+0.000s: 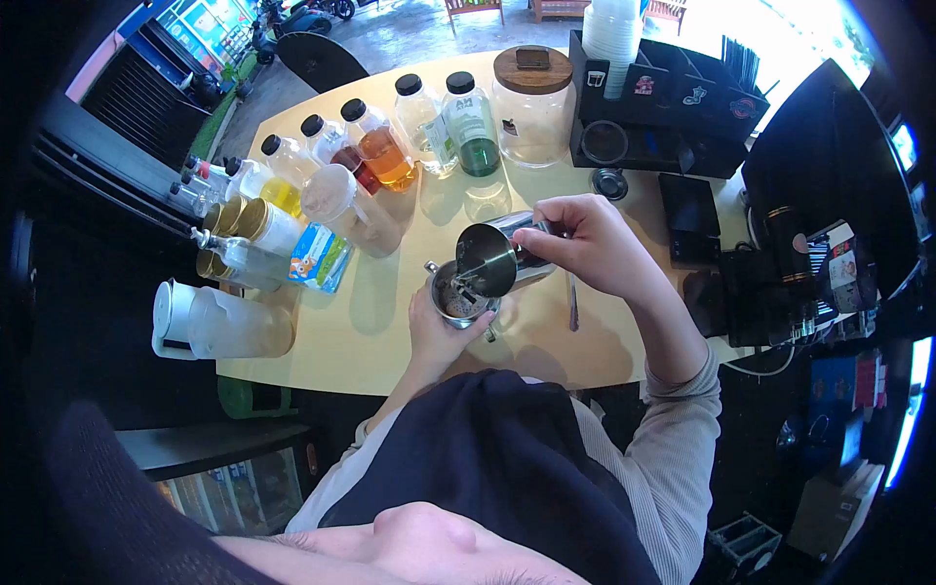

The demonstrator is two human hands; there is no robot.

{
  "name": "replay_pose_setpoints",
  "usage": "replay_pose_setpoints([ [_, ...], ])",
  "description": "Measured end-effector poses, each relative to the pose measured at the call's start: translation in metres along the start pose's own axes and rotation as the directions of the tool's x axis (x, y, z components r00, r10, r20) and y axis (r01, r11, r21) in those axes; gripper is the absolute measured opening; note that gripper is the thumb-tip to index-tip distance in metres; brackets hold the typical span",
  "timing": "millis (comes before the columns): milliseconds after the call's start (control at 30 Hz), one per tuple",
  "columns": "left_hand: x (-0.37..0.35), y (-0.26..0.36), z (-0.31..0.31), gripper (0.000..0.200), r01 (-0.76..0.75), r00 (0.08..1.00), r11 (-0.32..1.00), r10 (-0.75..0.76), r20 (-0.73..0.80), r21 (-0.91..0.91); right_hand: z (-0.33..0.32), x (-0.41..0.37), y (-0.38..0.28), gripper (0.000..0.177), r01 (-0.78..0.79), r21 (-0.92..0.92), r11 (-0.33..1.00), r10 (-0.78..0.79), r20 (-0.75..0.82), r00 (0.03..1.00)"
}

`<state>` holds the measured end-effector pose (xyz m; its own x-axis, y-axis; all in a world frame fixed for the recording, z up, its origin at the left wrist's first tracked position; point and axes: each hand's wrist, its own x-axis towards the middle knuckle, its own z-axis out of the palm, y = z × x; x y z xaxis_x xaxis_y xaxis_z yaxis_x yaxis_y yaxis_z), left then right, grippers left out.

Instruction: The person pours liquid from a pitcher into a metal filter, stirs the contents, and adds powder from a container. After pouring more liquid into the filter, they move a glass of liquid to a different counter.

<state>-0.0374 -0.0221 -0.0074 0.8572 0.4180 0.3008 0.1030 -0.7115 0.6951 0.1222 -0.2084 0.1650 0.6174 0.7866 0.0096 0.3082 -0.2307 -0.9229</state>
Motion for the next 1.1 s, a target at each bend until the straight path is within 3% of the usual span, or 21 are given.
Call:
replay_pose_setpoints([
  [67,0.000,0.003,-0.002,0.084,-0.038,0.998,0.998,0.041,-0.054,0.046,0.002,0.000,-0.003,0.023,-0.006,0.049,0.999,0.007,-0.014,1.000],
  [600,-0.002,0.005,-0.002,0.084,-0.013,0.999,0.996,0.017,-0.046,0.088,0.009,-0.001,0.011,0.025,0.018,-0.010,1.000,-0.019,-0.045,0.999],
  [700,-0.001,0.006,-0.003,0.085,-0.005,0.999,0.997,0.008,-0.043,0.076,0.011,-0.001,0.011,0.025,0.023,-0.027,0.999,-0.024,-0.058,0.998],
  [767,-0.001,0.004,-0.003,0.101,0.030,0.999,0.998,-0.032,0.040,0.049,0.014,0.000,0.011,0.026,0.034,-0.063,0.997,-0.039,-0.084,0.996],
  [1100,-0.002,0.006,-0.005,0.101,0.069,0.994,0.997,-0.072,0.079,0.045,0.025,0.004,0.011,0.034,0.065,-0.082,0.995,-0.079,-0.177,0.981],
])
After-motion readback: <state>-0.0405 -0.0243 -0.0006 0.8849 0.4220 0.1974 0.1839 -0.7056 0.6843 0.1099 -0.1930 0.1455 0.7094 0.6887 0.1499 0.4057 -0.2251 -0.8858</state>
